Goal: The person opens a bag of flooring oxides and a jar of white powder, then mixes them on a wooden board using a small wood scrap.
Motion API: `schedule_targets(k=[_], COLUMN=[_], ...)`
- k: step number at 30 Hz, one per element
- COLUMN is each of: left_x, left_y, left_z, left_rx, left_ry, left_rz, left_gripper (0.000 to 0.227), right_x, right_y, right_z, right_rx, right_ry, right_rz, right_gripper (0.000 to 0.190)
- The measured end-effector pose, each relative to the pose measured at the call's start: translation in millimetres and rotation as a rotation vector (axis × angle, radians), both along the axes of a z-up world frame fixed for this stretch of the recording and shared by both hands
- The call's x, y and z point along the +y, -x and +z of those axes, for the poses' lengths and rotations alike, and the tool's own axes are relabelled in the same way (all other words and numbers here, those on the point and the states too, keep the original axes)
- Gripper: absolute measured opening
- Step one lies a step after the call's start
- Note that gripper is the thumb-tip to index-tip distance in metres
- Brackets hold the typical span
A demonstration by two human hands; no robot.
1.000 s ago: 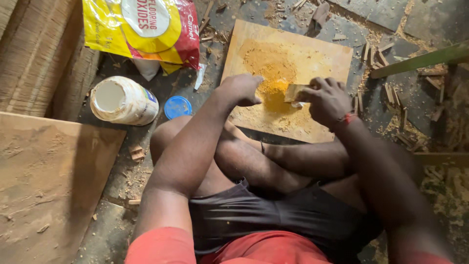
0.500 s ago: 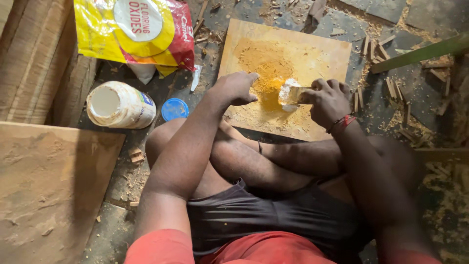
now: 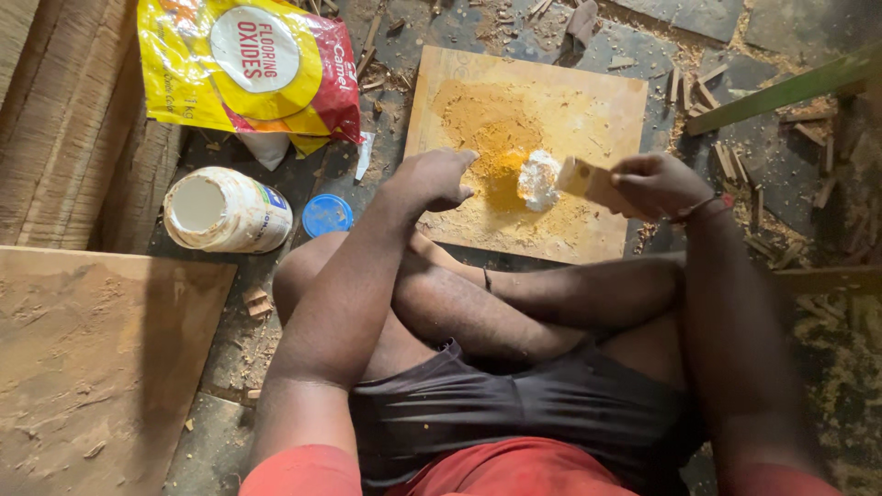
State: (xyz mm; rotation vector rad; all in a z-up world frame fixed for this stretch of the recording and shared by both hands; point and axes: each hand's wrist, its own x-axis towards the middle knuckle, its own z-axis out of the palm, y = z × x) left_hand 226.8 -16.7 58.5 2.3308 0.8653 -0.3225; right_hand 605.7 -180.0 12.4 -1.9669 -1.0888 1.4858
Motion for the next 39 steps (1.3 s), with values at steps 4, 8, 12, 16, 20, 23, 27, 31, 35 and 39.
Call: schedule_targets(k=[4, 8, 12, 16, 20, 23, 27, 31, 35, 39], left_x=[-2, -7, -9, -11, -11, -9, -10, -9, -19, -14], left_y=[-1, 3, 3, 4, 4, 1, -2, -1, 2, 4], left_z=[10, 16, 18, 15, 11, 9, 6, 14, 15, 10], left_rx=[0.069, 0.059, 0.079, 0.083, 0.076, 0.073, 0.075, 0.061, 0.069, 0.04], left_ry=[0.029, 0.02, 0.013, -0.003, 0.003, -0.014, -0.003, -0.012, 0.004, -0.03], left_rz=[0.025, 0.023, 0.015, 0.002, 0.004, -0.01, -0.023, -0.025, -0.027, -0.014], left_gripper=[0.067, 0.067, 0.066, 0.065, 0.064, 0.063, 0.061, 0.063, 0.061, 0.063], right_x=[-10, -7, 7, 16, 5, -2, -8, -5, -6, -6], right_y=[-28, -43, -43, -18, 32, 75, 112, 116, 113, 97], right_z=[-27, -65, -92, -82, -34, 8, 38, 55, 51, 52], right_rx=[-0.164, -0.248, -0.33, -0.272, -0.418, -0.748, -0.916, -0.965, -0.964, -0.742], right_ry=[0.113, 0.171, 0.055, 0.073, -0.239, -0.411, -0.519, -0.581, -0.543, -0.632], right_rz=[0.078, 0.061, 0.205, 0.099, 0.129, 0.18, 0.301, 0.294, 0.358, 0.253], right_gripper=[0.027, 0.028, 0.026, 0.024, 0.015, 0.013, 0.014, 0.018, 0.021, 0.025])
